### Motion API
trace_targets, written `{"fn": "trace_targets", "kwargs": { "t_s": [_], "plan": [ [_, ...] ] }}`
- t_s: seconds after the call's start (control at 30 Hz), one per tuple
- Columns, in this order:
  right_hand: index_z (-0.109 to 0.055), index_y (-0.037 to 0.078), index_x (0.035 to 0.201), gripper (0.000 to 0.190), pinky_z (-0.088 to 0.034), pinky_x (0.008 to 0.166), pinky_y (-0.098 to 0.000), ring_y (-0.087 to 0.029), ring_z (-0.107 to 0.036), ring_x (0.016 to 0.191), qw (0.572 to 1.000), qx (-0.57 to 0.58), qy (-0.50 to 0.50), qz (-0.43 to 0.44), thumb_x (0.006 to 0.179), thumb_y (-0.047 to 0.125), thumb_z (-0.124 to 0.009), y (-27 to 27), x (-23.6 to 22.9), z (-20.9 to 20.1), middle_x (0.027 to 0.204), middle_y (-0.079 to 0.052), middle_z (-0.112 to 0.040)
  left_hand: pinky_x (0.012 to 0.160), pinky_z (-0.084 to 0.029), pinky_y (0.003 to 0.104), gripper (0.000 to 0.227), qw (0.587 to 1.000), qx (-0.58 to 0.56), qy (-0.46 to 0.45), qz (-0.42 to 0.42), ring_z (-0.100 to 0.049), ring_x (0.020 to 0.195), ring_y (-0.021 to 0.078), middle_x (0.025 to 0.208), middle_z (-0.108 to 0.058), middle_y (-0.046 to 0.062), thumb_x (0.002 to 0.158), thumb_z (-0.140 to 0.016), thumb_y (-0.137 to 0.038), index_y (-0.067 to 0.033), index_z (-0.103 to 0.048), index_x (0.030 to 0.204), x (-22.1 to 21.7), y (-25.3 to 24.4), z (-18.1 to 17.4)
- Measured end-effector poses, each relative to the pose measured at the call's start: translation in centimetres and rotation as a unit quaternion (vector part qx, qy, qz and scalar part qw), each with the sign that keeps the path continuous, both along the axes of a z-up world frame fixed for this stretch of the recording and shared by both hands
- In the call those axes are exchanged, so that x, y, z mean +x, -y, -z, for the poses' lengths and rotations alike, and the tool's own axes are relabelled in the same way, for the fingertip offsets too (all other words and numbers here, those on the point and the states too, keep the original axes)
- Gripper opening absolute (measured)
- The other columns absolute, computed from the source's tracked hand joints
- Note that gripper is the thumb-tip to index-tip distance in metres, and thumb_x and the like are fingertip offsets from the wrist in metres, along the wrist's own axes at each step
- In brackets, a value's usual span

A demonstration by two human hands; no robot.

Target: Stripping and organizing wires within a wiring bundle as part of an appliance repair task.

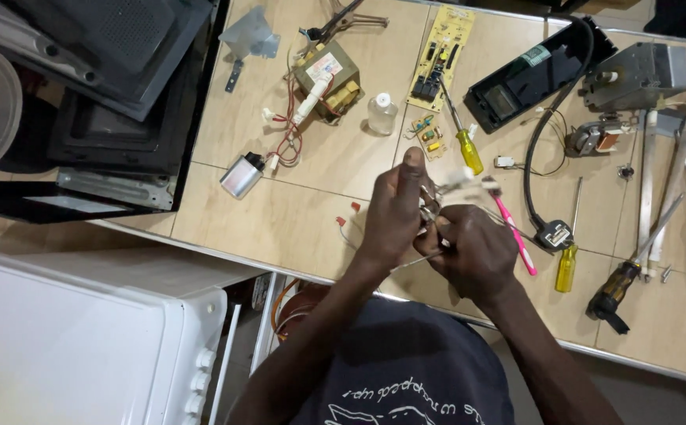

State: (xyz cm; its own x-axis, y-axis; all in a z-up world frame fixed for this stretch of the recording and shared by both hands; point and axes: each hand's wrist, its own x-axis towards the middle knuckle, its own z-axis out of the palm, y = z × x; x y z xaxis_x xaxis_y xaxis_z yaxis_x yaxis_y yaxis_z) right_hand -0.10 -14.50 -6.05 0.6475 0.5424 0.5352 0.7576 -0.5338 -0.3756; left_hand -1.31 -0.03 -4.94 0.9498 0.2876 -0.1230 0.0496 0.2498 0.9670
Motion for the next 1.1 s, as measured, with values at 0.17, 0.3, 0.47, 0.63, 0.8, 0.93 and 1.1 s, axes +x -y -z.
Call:
{"fn": "trace_targets", "kwargs": {
  "t_s": [0.17, 0.3, 0.47, 0.63, 0.8, 0.93, 1.1],
  "plan": [
    [-0.068, 0.005, 0.079, 0.014, -0.05, 0.052, -0.0261, -0.026, -0.061, 0.053, 0.976, 0.218, -0.02, 0.016, 0.088, 0.001, -0.078, -0.6, -1.0, 0.9, 0.074, -0.008, -0.07, 0.072, -0.052, 0.031, 0.053, 0.99, 0.09, 0.109, -0.022, -0.06, 0.067, 0.0153, 0.063, -0.061, 0.008, 0.112, -0.04, -0.039, -0.0084, -0.059, 0.073, 0.3, -0.1, 0.8],
    [-0.064, -0.007, 0.1, 0.014, -0.049, 0.048, -0.0228, -0.012, -0.063, 0.06, 0.866, 0.347, -0.36, 0.009, 0.091, 0.001, -0.071, -0.5, -2.0, -1.3, 0.088, -0.022, -0.074, 0.059, -0.051, 0.029, 0.047, 0.98, 0.121, 0.157, -0.02, -0.059, 0.057, 0.0148, 0.061, -0.059, 0.008, 0.111, -0.042, -0.037, -0.0099, -0.055, 0.075, 0.4, -1.4, 0.5],
    [-0.064, -0.006, 0.104, 0.021, -0.043, 0.036, -0.023, -0.018, -0.066, 0.056, 0.792, 0.362, -0.489, 0.052, 0.096, 0.013, -0.062, -1.4, -2.4, -3.7, 0.083, -0.023, -0.072, 0.057, -0.051, 0.034, 0.046, 0.959, 0.203, 0.197, -0.025, -0.062, 0.056, 0.0226, 0.063, -0.061, 0.008, 0.11, -0.04, -0.042, -0.012, -0.053, 0.077, 0.3, -1.7, 1.9],
    [-0.063, -0.003, 0.091, 0.032, -0.032, 0.024, -0.0193, -0.012, -0.06, 0.046, 0.695, 0.39, -0.601, 0.058, 0.103, 0.026, -0.056, -1.7, -2.3, -2.1, 0.069, -0.017, -0.067, 0.056, -0.052, 0.034, 0.053, 0.932, 0.274, 0.237, -0.021, -0.064, 0.057, 0.0261, 0.064, -0.06, 0.005, 0.106, -0.04, -0.058, -0.0148, -0.052, 0.076, 0.0, -1.7, 4.4],
    [-0.056, 0.003, 0.086, 0.028, -0.03, 0.036, -0.0159, -0.005, -0.042, 0.044, 0.672, 0.432, -0.601, 0.003, 0.108, 0.019, -0.052, -2.6, -2.4, -0.9, 0.061, -0.003, -0.044, 0.058, -0.053, 0.04, 0.049, 0.944, 0.277, 0.173, -0.034, -0.064, 0.057, 0.0358, 0.059, -0.056, 0.013, 0.109, -0.041, -0.045, -0.0119, -0.05, 0.074, -0.8, -1.4, 0.9],
    [-0.055, 0.005, 0.086, 0.027, -0.03, 0.04, -0.0187, -0.007, -0.039, 0.045, 0.715, 0.419, -0.56, 0.023, 0.108, 0.019, -0.052, -3.6, -2.8, -1.7, 0.06, -0.005, -0.042, 0.063, -0.049, 0.03, 0.061, 0.989, 0.094, 0.063, -0.092, -0.054, 0.059, 0.015, 0.061, -0.056, 0.004, 0.111, -0.021, -0.048, -0.0119, -0.05, 0.072, -0.6, 0.1, 0.5],
    [-0.054, 0.007, 0.085, 0.026, -0.03, 0.04, -0.0203, -0.008, -0.038, 0.044, 0.714, 0.453, -0.528, 0.078, 0.108, 0.018, -0.053, -5.3, -4.1, -2.4, 0.058, -0.002, -0.037, 0.06, -0.04, 0.027, 0.066, 0.991, 0.009, 0.039, -0.128, -0.045, 0.051, 0.0127, 0.052, -0.045, 0.003, 0.113, -0.024, -0.051, -0.0143, -0.041, 0.06, -0.3, 0.5, 0.4]
  ]
}}
